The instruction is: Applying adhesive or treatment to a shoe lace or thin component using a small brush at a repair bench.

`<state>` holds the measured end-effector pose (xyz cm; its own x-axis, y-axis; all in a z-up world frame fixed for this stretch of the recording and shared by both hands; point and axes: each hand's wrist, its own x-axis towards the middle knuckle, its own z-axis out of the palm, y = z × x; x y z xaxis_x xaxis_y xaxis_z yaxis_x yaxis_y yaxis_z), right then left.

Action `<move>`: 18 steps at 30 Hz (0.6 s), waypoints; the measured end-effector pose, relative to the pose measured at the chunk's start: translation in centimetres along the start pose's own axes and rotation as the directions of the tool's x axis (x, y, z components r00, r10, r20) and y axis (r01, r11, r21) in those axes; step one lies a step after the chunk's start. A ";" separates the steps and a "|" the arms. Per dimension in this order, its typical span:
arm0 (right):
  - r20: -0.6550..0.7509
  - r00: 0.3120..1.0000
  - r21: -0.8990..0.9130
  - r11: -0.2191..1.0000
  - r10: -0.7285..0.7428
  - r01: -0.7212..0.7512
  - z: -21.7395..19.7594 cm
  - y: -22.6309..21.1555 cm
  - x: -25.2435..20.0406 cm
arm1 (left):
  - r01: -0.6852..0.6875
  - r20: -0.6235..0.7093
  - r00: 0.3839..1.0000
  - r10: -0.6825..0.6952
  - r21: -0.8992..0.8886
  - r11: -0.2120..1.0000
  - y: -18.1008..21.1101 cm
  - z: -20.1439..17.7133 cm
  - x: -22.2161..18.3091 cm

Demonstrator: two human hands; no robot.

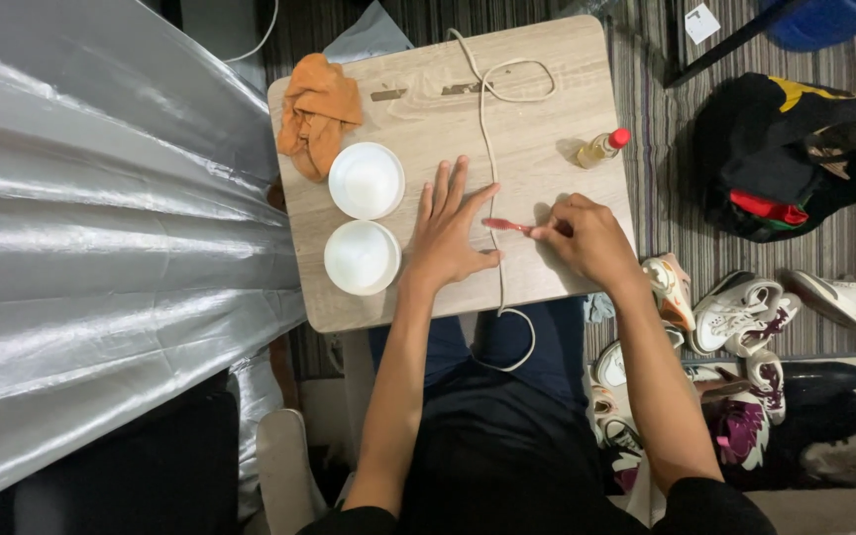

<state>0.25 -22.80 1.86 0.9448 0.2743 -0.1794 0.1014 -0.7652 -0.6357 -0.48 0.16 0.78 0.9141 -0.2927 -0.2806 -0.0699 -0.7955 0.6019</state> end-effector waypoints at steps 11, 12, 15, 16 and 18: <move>0.177 0.980 -0.007 0.995 0.095 -0.095 -2.0 -1.7 -0.5 | 0.013 0.002 1.000 -0.013 0.001 1.000 0.3 -0.4 0.0; 0.173 0.981 0.000 0.996 0.086 -0.087 -1.9 -1.5 -0.5 | 0.010 -0.001 1.000 -0.010 0.000 1.000 0.2 -0.4 0.0; 0.116 0.992 -0.016 0.998 0.058 -0.056 -1.4 -1.4 0.0 | 0.017 0.009 1.000 -0.017 0.015 1.000 0.1 -0.2 0.1; 0.117 0.991 -0.017 0.998 0.058 -0.056 -0.8 -0.7 0.2 | 0.017 0.009 1.000 -0.017 0.014 1.000 0.1 -0.2 0.0; 0.020 0.999 -0.031 0.999 0.039 -0.038 0.2 0.7 0.5 | 0.019 0.009 1.000 -0.019 0.012 1.000 0.2 -0.3 0.0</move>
<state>0.76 -23.03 1.18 0.9415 0.2559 -0.2191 0.0746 -0.7926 -0.6051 -0.37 0.14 1.10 0.9117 -0.2820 -0.2989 -0.0570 -0.8072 0.5875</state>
